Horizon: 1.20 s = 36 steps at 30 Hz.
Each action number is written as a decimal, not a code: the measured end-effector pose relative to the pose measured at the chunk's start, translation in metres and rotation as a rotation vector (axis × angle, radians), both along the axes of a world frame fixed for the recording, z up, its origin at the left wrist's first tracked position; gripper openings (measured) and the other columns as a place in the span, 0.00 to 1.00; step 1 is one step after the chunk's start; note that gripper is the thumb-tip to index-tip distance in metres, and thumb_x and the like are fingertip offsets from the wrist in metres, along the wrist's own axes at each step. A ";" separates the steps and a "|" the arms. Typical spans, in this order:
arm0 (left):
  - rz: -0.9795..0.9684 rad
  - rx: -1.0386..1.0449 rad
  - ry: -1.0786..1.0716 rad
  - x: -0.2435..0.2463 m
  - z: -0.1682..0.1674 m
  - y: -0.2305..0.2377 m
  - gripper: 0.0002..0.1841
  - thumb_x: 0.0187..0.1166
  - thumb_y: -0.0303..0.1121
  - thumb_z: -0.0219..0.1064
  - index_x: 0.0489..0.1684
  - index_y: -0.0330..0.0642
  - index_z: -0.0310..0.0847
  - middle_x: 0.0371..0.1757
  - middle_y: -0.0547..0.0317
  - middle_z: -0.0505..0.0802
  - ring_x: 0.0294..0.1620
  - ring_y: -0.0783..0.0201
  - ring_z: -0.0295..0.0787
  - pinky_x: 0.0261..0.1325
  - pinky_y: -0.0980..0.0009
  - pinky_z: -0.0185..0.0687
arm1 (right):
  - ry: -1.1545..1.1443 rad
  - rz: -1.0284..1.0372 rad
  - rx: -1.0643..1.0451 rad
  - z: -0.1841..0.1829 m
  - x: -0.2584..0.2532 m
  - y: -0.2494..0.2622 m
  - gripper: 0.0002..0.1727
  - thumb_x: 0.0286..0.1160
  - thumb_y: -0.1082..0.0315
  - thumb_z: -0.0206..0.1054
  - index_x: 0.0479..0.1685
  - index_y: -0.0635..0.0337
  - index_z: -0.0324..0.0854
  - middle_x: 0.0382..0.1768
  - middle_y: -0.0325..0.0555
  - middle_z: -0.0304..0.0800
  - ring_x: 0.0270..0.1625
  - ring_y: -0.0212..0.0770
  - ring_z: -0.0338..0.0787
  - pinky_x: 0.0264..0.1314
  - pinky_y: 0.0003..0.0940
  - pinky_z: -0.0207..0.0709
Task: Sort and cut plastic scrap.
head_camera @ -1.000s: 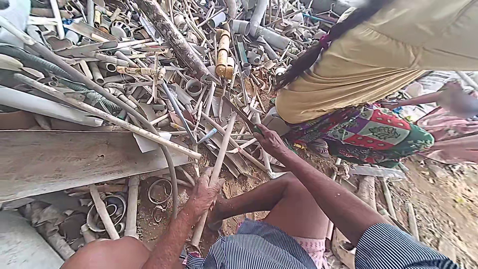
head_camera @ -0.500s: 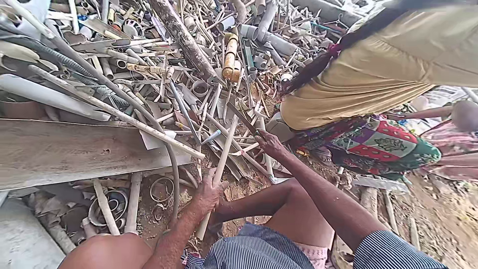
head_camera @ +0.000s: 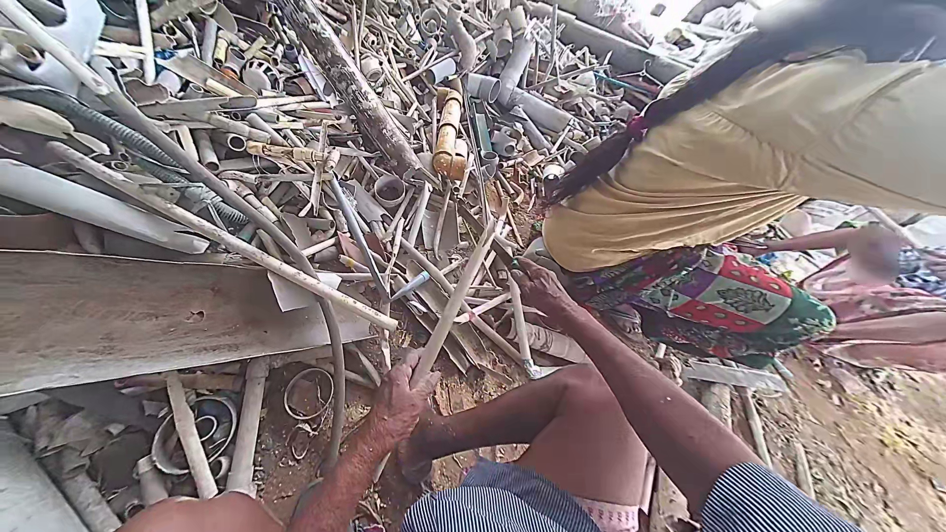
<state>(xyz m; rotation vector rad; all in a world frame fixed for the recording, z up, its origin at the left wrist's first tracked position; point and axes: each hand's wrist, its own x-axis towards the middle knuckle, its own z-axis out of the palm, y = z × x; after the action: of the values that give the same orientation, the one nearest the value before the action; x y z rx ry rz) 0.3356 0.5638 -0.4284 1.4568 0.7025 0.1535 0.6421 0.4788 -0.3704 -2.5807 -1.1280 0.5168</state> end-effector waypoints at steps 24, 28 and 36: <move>0.002 -0.276 0.074 -0.011 -0.005 0.006 0.14 0.85 0.27 0.65 0.63 0.34 0.74 0.24 0.61 0.78 0.13 0.73 0.69 0.18 0.78 0.69 | -0.060 -0.026 -0.015 -0.022 -0.033 -0.035 0.27 0.92 0.62 0.50 0.86 0.62 0.67 0.56 0.67 0.90 0.58 0.65 0.90 0.65 0.62 0.76; -0.017 -0.315 0.092 -0.010 -0.005 0.011 0.14 0.87 0.27 0.61 0.67 0.34 0.72 0.26 0.61 0.77 0.14 0.72 0.68 0.18 0.78 0.68 | -0.071 0.147 0.128 -0.022 -0.069 -0.044 0.25 0.89 0.63 0.53 0.80 0.64 0.74 0.53 0.66 0.92 0.53 0.64 0.93 0.59 0.62 0.80; -0.019 -0.339 0.031 -0.013 -0.002 0.003 0.18 0.84 0.24 0.63 0.70 0.32 0.73 0.26 0.62 0.79 0.13 0.74 0.69 0.17 0.79 0.68 | -0.041 0.204 0.041 -0.043 -0.067 -0.055 0.26 0.90 0.61 0.52 0.79 0.67 0.74 0.49 0.66 0.92 0.51 0.63 0.93 0.58 0.60 0.81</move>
<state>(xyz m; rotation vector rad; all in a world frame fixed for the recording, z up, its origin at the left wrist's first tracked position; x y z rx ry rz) 0.3226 0.5669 -0.4300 1.1425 0.7024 -0.0039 0.5754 0.4241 -0.4136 -2.4659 -1.4101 0.4807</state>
